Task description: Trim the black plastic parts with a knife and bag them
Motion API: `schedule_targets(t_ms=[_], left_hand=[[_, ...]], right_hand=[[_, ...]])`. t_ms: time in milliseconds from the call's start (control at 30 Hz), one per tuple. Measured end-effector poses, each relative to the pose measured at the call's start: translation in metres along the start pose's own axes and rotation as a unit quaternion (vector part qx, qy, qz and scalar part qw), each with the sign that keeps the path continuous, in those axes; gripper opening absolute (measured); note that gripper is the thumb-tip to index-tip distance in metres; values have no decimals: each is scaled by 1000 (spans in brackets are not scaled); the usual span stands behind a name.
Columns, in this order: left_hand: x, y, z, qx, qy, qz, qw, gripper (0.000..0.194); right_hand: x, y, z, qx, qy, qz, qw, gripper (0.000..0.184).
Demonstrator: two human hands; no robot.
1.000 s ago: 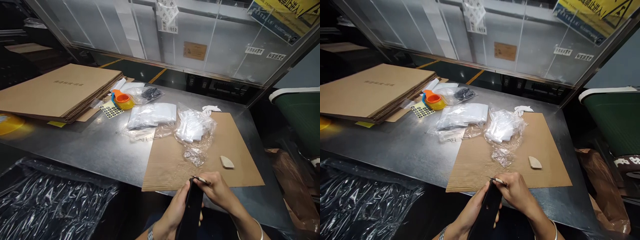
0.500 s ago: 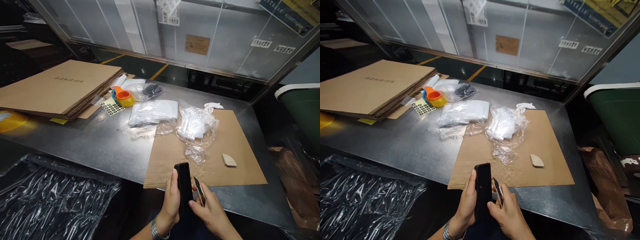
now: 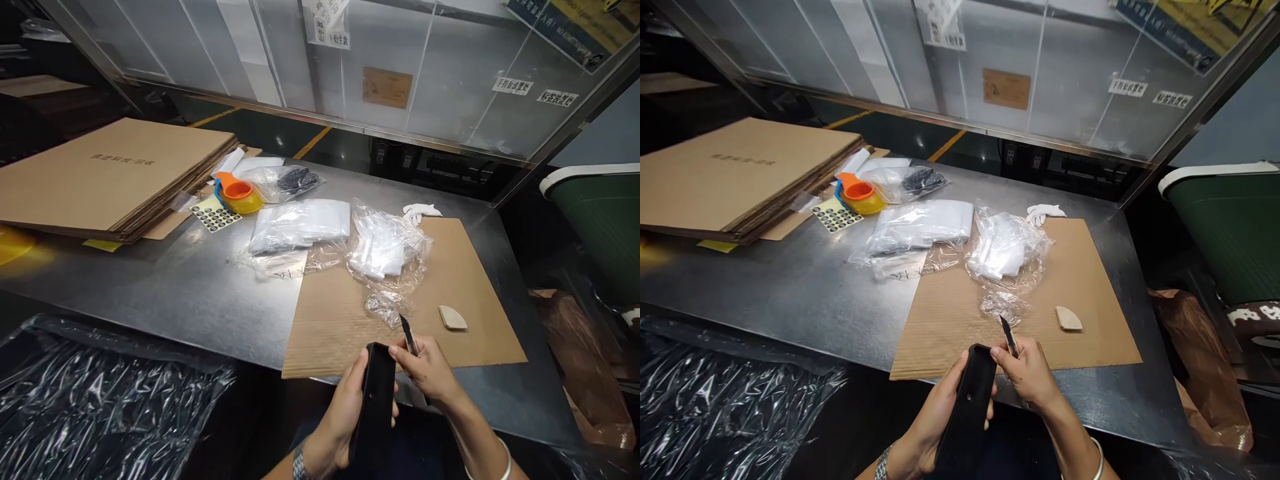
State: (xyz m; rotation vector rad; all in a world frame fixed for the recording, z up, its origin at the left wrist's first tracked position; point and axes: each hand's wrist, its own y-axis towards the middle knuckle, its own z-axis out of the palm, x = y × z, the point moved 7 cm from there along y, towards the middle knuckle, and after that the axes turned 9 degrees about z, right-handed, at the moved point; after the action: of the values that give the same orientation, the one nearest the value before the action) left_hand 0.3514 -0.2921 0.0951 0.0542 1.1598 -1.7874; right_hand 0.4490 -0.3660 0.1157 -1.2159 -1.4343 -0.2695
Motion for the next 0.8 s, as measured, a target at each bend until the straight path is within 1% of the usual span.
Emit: schedule_targets(t_ms=[67,100,167,233,267,300,333,367,433,467,500,567,667,800], left_hand=[[2,-1,3,34,-4,-36,999,72],[2,-2,3,48,-9,-47,998,73],[2,-1,3,62,-21,-58,996,74],[1,4,2,64,-42,-46,996,72],[-1,8,0,63,-44,-30,997,71],[-4,14,-3,53,-25,4,998,69],[-9,20,-7,36,15,53,998,66],[-16,27,-11,14,66,111,992,62],[-30,38,-18,-33,168,219,961,54],[-36,42,-20,-53,200,264,942,49],[-41,47,-21,-69,217,298,927,46],[-49,56,-25,-96,246,347,900,43],[-59,65,-32,-138,307,405,850,44],[-67,71,-38,-178,377,459,785,49]], right_hand=[[-7,7,-4,-13,-26,15,999,45],[-12,11,-8,-30,-43,23,998,47],[-24,19,-20,-80,-90,27,992,49],[-33,26,-34,-140,-154,23,978,43],[-38,29,-41,-173,-190,22,966,38],[-41,30,-48,-206,-227,24,952,31],[-45,30,-54,-238,-263,27,935,26],[-47,30,-59,-268,-296,30,916,24],[-50,29,-64,-314,-355,31,880,25],[-50,29,-65,-331,-379,27,864,26],[-49,29,-66,-345,-399,21,849,26],[-45,30,-67,-363,-431,3,826,26],[-28,38,-67,-366,-460,-46,808,26],[10,66,-56,-329,-485,-137,798,24]])
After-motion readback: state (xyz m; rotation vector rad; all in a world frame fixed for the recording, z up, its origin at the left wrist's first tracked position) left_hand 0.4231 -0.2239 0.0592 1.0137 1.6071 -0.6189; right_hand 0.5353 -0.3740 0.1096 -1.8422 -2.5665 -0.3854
